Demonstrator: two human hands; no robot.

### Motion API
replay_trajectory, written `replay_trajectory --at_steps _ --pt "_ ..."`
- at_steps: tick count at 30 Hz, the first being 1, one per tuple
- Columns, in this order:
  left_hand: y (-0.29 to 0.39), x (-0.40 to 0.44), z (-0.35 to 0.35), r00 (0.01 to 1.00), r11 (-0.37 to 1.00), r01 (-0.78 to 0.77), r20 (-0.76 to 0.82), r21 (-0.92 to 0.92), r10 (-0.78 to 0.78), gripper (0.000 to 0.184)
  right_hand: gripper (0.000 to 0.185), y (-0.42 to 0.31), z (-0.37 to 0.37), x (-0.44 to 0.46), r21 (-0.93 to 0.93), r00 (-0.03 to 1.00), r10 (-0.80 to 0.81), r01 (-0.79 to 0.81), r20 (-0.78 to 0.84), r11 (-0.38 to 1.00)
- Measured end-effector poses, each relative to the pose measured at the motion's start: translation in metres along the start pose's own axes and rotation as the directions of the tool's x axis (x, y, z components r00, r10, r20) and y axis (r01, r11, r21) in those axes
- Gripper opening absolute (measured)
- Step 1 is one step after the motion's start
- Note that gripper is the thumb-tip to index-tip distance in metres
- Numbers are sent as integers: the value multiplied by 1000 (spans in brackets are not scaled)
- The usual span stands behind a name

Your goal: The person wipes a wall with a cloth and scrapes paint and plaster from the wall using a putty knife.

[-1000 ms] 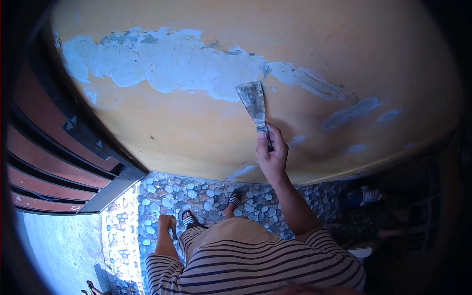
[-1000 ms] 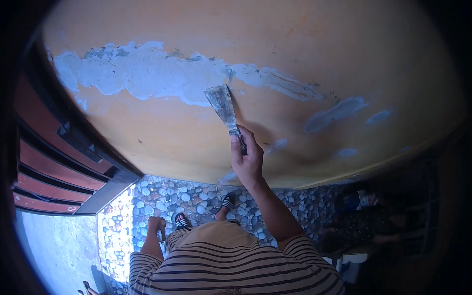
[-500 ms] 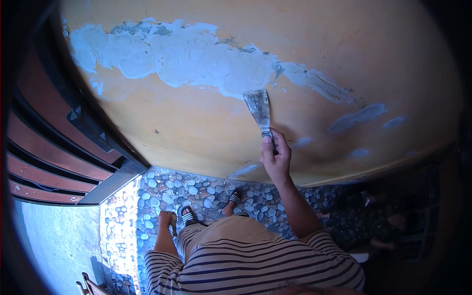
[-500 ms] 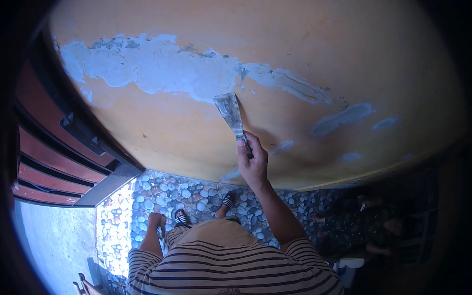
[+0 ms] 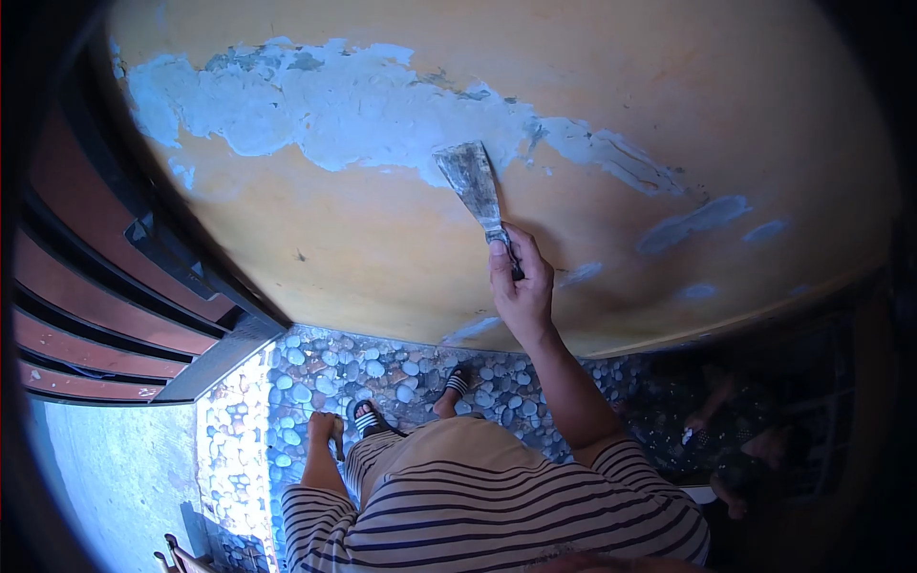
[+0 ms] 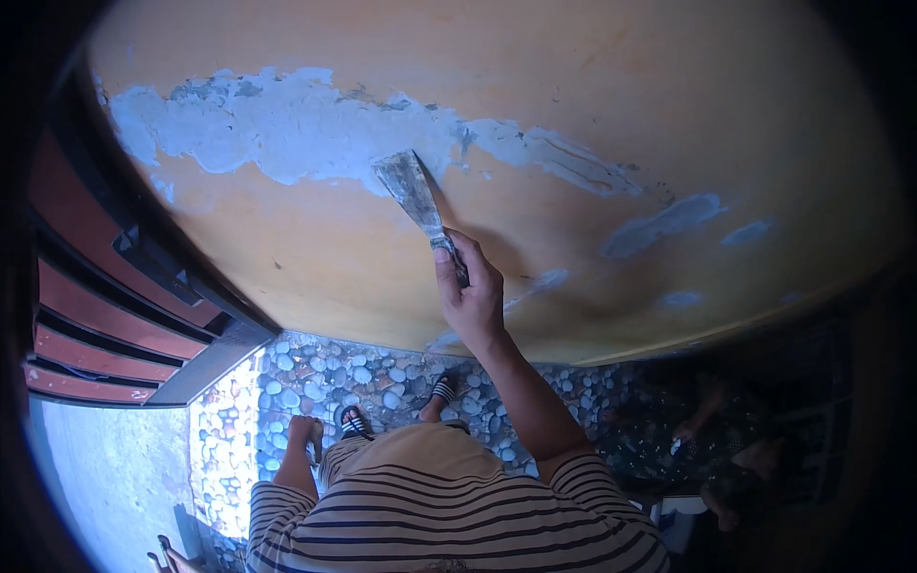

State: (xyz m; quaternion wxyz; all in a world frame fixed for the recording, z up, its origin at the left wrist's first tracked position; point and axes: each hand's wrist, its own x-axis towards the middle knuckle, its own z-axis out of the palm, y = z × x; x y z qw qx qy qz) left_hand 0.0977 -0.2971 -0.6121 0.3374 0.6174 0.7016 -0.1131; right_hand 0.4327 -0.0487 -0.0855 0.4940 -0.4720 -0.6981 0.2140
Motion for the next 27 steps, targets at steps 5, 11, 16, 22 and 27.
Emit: replay_trajectory --at_steps 5,11,16,22,27 --pt "2 6 0 993 978 -117 27 175 114 29 24 18 5 -12 -18 999 -16 16 34 1000" --pt "6 -10 -10 997 985 -70 -18 160 74 26 23 8 15 0 -6 996 -93 93 11 996" --pt "6 -16 -9 997 995 -18 -68 101 25 25 22 15 21 -14 9 999 5 -6 40 1000" --pt "-5 -14 2 998 979 -66 -2 192 68 27 22 -3 34 1 9 997 -68 68 39 998" --pt "-4 -15 -3 995 986 -68 -66 151 79 26 21 7 37 -11 11 996 -12 11 83 1000"
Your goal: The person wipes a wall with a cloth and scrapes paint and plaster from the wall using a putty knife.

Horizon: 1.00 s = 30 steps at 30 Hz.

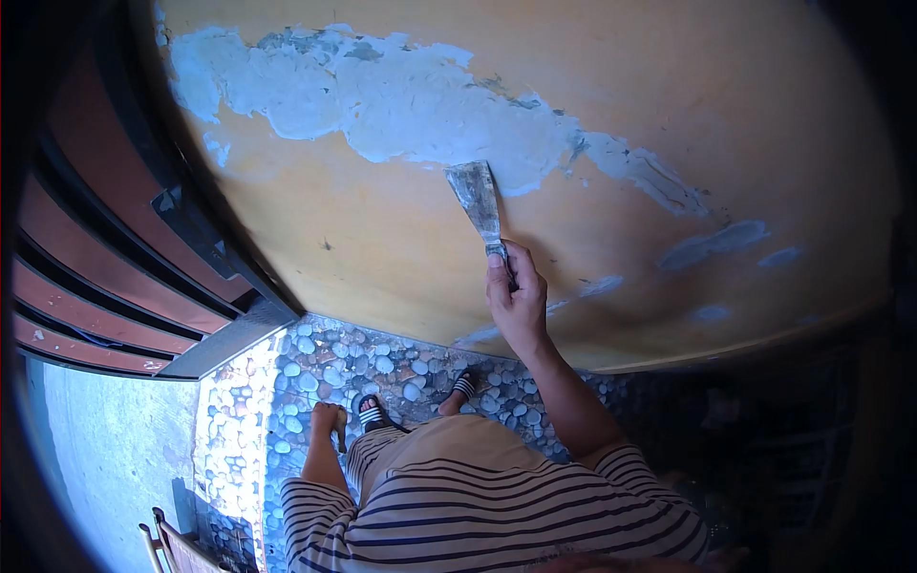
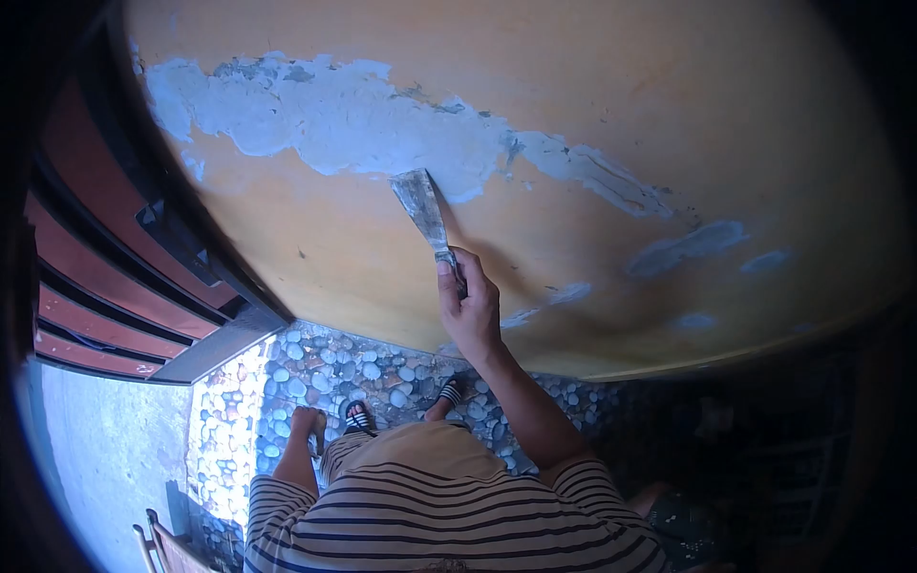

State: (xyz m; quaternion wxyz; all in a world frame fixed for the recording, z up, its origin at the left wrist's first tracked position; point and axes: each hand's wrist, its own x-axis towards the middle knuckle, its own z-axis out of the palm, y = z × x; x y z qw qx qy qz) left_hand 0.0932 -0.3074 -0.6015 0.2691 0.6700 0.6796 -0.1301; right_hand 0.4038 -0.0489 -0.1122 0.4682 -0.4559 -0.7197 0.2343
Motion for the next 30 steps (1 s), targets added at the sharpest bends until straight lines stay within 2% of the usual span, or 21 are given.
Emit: replay_trajectory --at_steps 3,5,6,9,12,14,18,19,21,24,26,27,29,30 --pt "-6 3 8 1000 999 20 5 27 -20 26 20 -6 4 0 21 1000 15 -15 -5 1000" --pt "-1 -4 -7 998 993 69 -1 -93 -69 26 20 -8 5 0 26 1000 22 -22 4 999" --pt "-3 -3 -8 997 993 70 -4 -95 -71 26 19 -7 6 -2 15 1000 20 -20 -9 1000" --pt "-2 -2 -4 998 994 60 -19 -90 -62 27 18 -4 9 -1 24 1000 24 -23 -15 999" --pt "-7 6 6 998 999 36 49 17 -37 28 18 -4 14 1 59 999 41 -40 -19 997" --pt "-10 10 21 982 961 189 40 -200 -184 28 21 -5 18 0 79 996 85 -83 -25 993" --pt "-9 12 27 974 952 224 41 -209 -221 28 18 4 30 -9 103 998 67 -65 -21 993" --pt "-12 10 29 968 898 246 46 -364 -247 37 18 3 33 -8 156 998 61 -58 -15 986" --pt "-16 4 33 961 824 261 56 -503 -270 47 18 -2 36 -6 210 998 60 -56 -15 976" --pt "-16 1 25 944 755 303 79 -582 -319 52 17 -6 38 -5 247 996 89 -90 15 965" --pt "-5 -9 4 910 691 392 146 -608 -388 48 17 2 41 -14 274 986 163 -164 25 948" --pt "-6 -8 4 909 689 391 141 -610 -391 48 17 1 43 -11 276 987 157 -158 26 948" --pt "-11 -13 6 982 943 185 99 -276 -163 39 19 0 45 -8 295 995 99 -96 6 951" --pt "-11 -15 4 982 946 184 100 -268 -163 39 19 -8 43 -4 299 995 104 -99 0 949"
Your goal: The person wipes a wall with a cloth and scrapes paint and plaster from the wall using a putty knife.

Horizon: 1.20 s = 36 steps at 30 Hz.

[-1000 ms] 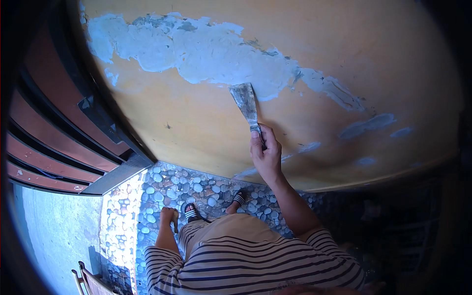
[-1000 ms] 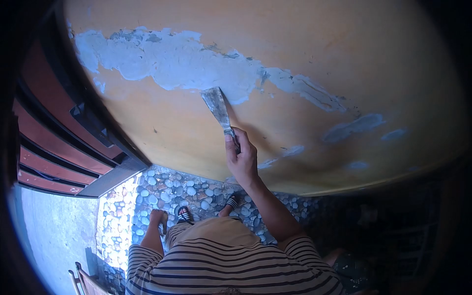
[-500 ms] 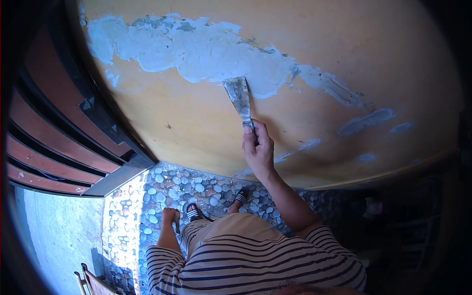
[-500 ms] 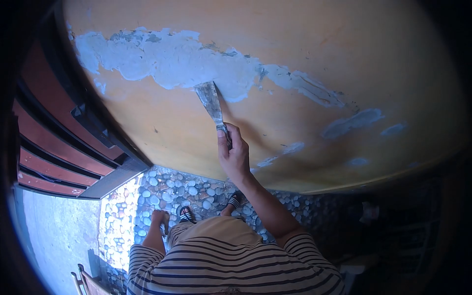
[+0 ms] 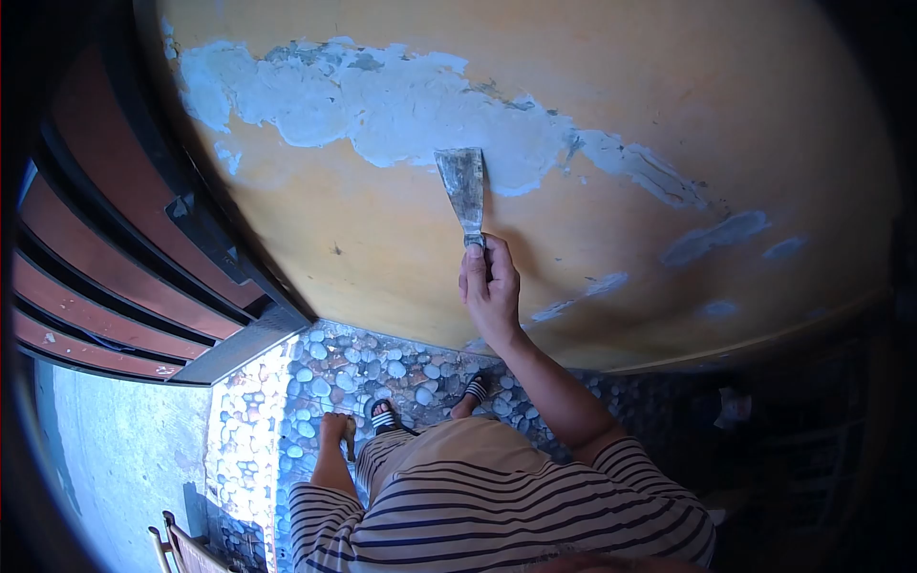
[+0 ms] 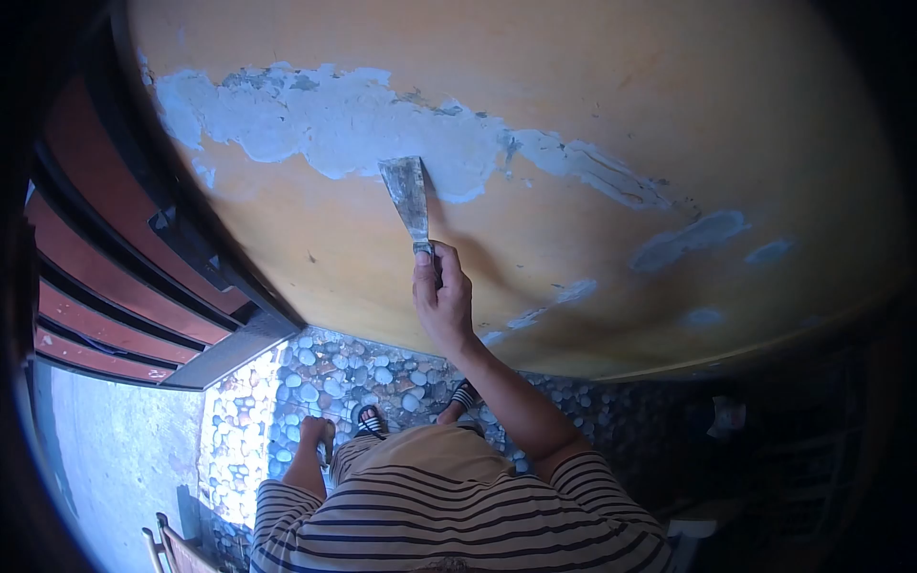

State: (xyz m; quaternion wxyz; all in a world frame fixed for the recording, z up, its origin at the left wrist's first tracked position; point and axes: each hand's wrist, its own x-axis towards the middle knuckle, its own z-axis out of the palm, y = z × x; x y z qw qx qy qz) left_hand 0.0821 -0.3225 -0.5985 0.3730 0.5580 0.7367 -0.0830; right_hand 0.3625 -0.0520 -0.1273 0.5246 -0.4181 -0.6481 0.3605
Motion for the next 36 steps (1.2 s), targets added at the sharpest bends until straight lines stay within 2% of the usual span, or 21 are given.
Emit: replay_trajectory --at_steps 2,5,9,11,13,17,18,22,24,25,26,27,28,29,30,31,33,35,36 --pt "7 -7 -7 991 951 -130 12 281 132 33 20 -22 3 9 141 999 18 -22 28 990" --pt "19 -16 -24 990 948 -142 32 283 139 27 20 -20 2 5 94 1000 21 -22 11 995" --pt "36 -30 -44 985 936 -170 45 308 164 27 20 -28 7 11 143 999 32 -33 7 989" --pt "26 -19 -32 991 957 -126 -6 262 132 27 19 -33 9 18 147 1000 -2 0 15 989" --pt "40 -28 -44 998 1000 0 -60 22 2 25 19 -32 6 14 153 1000 9 -9 4 988" --pt "20 -6 -18 990 975 -123 -48 183 134 25 18 -44 9 24 179 1000 -6 6 -1 984" --pt "18 -6 -20 984 943 -169 -2 286 177 26 18 -47 11 28 189 1000 -22 23 -8 982" --pt "19 -4 -23 987 948 -160 26 276 159 28 19 -54 4 28 185 998 -54 49 23 982" --pt "20 -3 -25 990 951 -141 19 276 142 28 22 -35 -3 10 13 989 -48 47 141 999" --pt "27 -8 -30 991 954 -129 19 271 129 28 22 -26 -7 1 17 988 -52 50 145 999" --pt "30 -13 -36 995 987 -78 -43 143 85 34 23 -17 -11 -9 -168 957 -10 61 289 984" --pt "22 2 -21 996 988 -74 -46 137 81 34 25 -10 -13 -18 -345 908 58 98 415 934" --pt "9 25 -2 993 995 42 -108 -90 -52 38 25 -7 -14 -28 -343 907 57 99 417 934" --pt "2 35 -1 972 940 139 -141 -313 -191 43 27 -5 -13 -38 -374 922 77 76 378 924" --pt "29 16 -30 886 528 300 28 -795 -462 51 29 -3 -13 -45 -403 937 94 53 336 913" --pt "47 7 -51 889 539 293 17 -790 -458 51 29 3 -14 -52 -400 942 88 52 324 915" --pt "65 1 -87 898 142 131 57 -981 -435 47 34 25 -17 -66 -470 890 207 10 407 882" --pt "87 3 -114 968 -138 -57 -21 -989 -251 29 35 47 -19 -83 -489 888 246 -28 388 872" --pt "108 -3 -139 978 -200 -70 -27 -977 -209 24 36 56 -19 -92 -484 885 234 -11 403 875"
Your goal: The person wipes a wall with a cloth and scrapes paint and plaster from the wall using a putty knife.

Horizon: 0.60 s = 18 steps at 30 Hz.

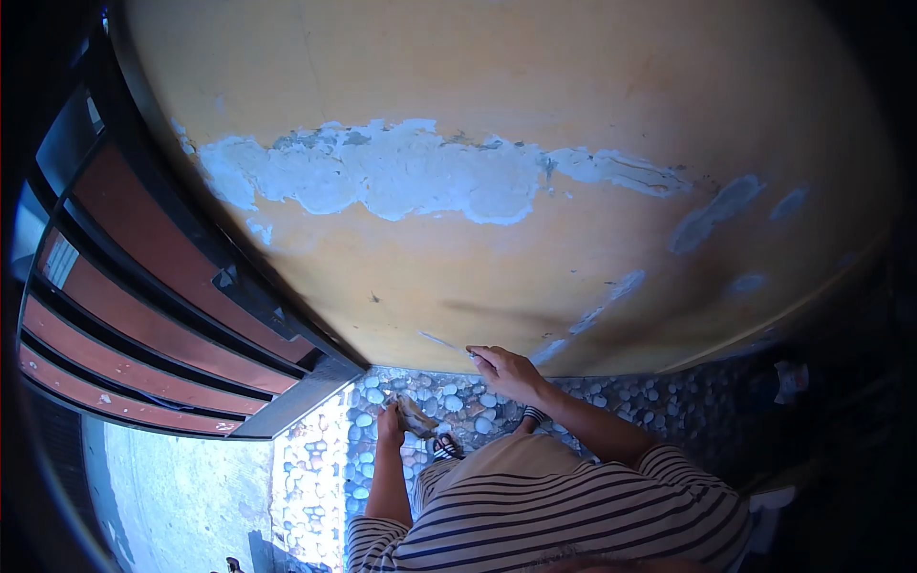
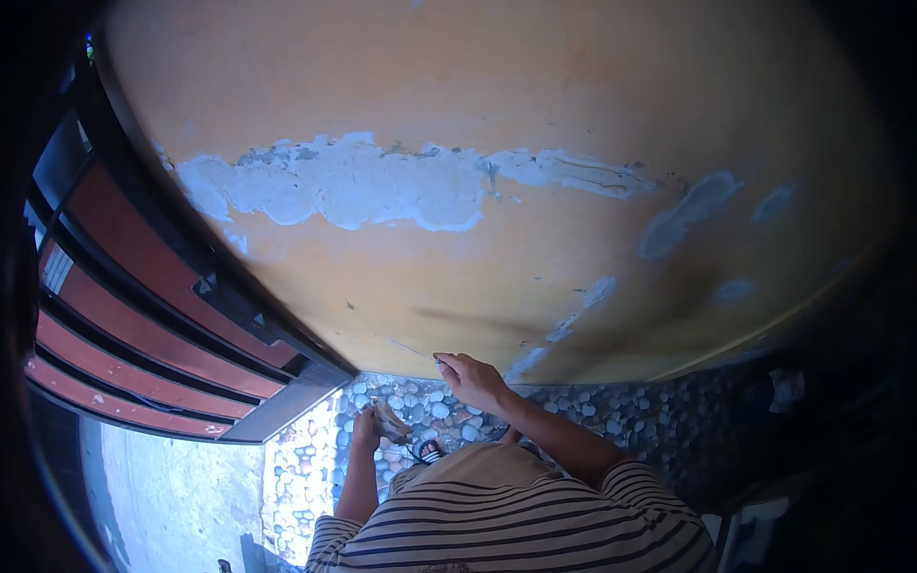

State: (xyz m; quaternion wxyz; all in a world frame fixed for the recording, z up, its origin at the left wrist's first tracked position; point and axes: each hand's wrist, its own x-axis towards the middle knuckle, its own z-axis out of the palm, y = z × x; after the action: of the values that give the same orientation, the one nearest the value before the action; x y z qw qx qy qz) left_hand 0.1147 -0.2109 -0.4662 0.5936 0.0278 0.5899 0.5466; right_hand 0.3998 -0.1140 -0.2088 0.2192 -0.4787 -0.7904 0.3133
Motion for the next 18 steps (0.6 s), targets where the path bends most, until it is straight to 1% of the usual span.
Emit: replay_trajectory --at_steps 1,2,3,4,5,6,7,8,9,10,12,13,14,15,16,17,18 --pt "12 -8 18 999 998 7 43 -64 -4 20 36 4 5 -5 -4 1000 -17 17 10 1000" --pt "10 -5 29 980 992 -105 165 -68 115 19 35 5 8 -10 29 1000 -4 3 19 1000" --pt "15 -3 42 965 989 -76 242 -124 104 19 35 5 10 -15 39 1000 2 -2 -2 999" --pt "25 -7 57 944 984 -38 317 -174 92 20 34 5 12 -19 12 1000 -1 1 13 1000" --pt "39 -6 76 933 957 140 357 -253 -42 22 34 5 14 -24 -16 1000 -4 4 30 1000" --pt "53 -20 95 910 942 174 412 -288 -43 25 33 12 18 -27 -3 999 -10 10 34 1000" --pt "73 -45 116 897 946 155 442 -286 -13 25 33 20 19 -32 1 1000 -8 8 20 1000" --pt "76 -42 119 889 956 106 457 -275 32 25 33 28 19 -36 -59 1000 26 -26 9 998" --pt "80 -41 124 878 962 57 472 -266 78 25 33 25 16 -38 -114 999 17 -21 -41 993" --pt "84 -41 128 876 964 55 476 -260 79 25 34 22 14 -39 -170 996 7 -23 -91 985" --pt "90 -48 135 926 972 18 371 -236 73 25 34 7 7 -41 -151 995 -8 -7 -97 988" --pt "97 -56 138 922 975 22 381 -221 66 25 34 6 5 -41 -144 994 -10 -5 -106 990" --pt "104 -65 142 900 965 117 435 -235 -4 26 35 6 2 -41 -136 993 -13 -3 -115 991" --pt "108 -68 146 870 946 213 488 -244 -70 27 35 10 1 -41 -179 991 -28 4 -132 984" --pt "109 -67 147 863 965 149 505 -214 -22 29 36 13 0 -41 -221 988 -46 13 -145 975" --pt "108 -66 147 859 967 151 511 -204 -27 29 36 15 0 -43 -219 987 -40 5 -155 976" --pt "105 -63 148 892 984 29 449 -177 54 31 36 16 -4 -45 -216 985 -52 16 -162 976"
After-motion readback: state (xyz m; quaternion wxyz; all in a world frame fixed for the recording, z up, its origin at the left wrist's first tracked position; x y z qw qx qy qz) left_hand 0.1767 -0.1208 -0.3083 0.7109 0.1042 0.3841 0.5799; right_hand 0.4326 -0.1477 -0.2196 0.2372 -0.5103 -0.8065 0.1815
